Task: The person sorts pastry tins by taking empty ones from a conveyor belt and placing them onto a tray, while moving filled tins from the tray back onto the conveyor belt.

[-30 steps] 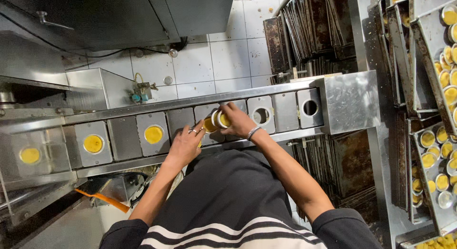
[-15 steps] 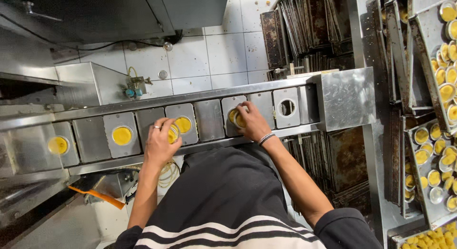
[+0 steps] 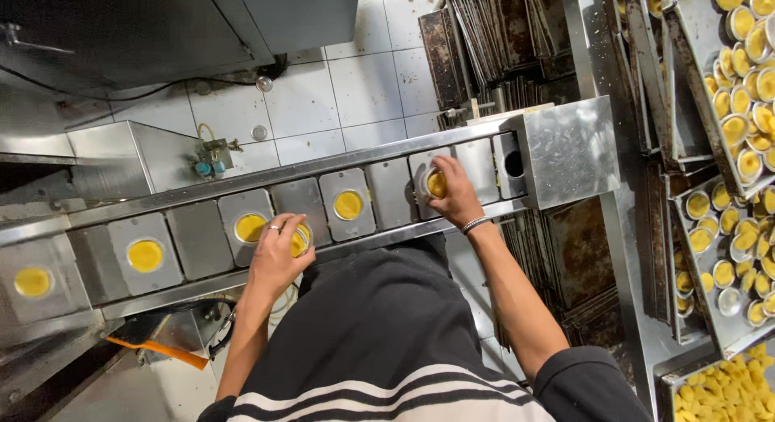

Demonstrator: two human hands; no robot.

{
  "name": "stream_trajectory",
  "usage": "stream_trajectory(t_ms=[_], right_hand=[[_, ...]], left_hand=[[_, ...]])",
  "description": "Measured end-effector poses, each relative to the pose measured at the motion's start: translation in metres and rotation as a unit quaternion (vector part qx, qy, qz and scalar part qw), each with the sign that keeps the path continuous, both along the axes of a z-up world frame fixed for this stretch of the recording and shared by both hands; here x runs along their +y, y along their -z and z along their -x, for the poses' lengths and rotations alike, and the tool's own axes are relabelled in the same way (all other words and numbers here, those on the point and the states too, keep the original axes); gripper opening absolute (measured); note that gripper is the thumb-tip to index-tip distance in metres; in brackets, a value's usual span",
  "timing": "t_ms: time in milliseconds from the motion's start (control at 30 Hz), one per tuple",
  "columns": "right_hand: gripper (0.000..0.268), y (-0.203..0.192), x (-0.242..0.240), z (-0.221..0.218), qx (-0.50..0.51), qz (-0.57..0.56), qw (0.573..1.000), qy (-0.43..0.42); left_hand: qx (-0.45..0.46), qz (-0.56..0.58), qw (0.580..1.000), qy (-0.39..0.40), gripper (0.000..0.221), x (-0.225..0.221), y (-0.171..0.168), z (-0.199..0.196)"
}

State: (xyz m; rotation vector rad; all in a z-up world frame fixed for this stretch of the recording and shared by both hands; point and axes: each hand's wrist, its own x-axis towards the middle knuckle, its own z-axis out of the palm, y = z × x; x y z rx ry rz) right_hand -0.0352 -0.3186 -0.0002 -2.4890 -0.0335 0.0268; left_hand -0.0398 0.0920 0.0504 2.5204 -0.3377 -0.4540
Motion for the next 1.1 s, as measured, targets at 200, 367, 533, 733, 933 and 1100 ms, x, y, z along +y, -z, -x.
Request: stream_trajectory(t_ms=[200,367,533,733,933,1100], right_hand=[[0.07,0.024,0.009,0.023,-0.064,-0.065,0.992,0.091],[0.068,0.022,0.02,0.033,-0.091,-0.068,0.987,0.118],[0.082,0.029,0.054,0.026,-0.054,-0.059,0.997,0.009],[0.086,0.03,0.053,0.034,-0.038,-0.044,0.998,0.011],[0.066,0.02,0.004,0.028,-0.098,-0.034,0.991,0.082],[0.083,0.008,0.005,0.01,-0.088,-0.033,0.973,0.211]], left_hand=[[0.011,0.015,1.0,0.0,0.062,-0.003,-0.007,-0.002],[0.026,0.015,0.999,-0.014,0.058,0.001,-0.014,-0.005],[0.015,0.017,1.0,0.013,0.061,-0.013,-0.02,-0.017],[0.017,0.025,0.999,0.023,0.061,-0.021,-0.019,-0.015],[0.048,0.033,0.997,0.058,0.061,-0.036,-0.02,-0.013],[0.064,0.033,0.995,0.069,0.061,-0.042,-0.027,-0.014]])
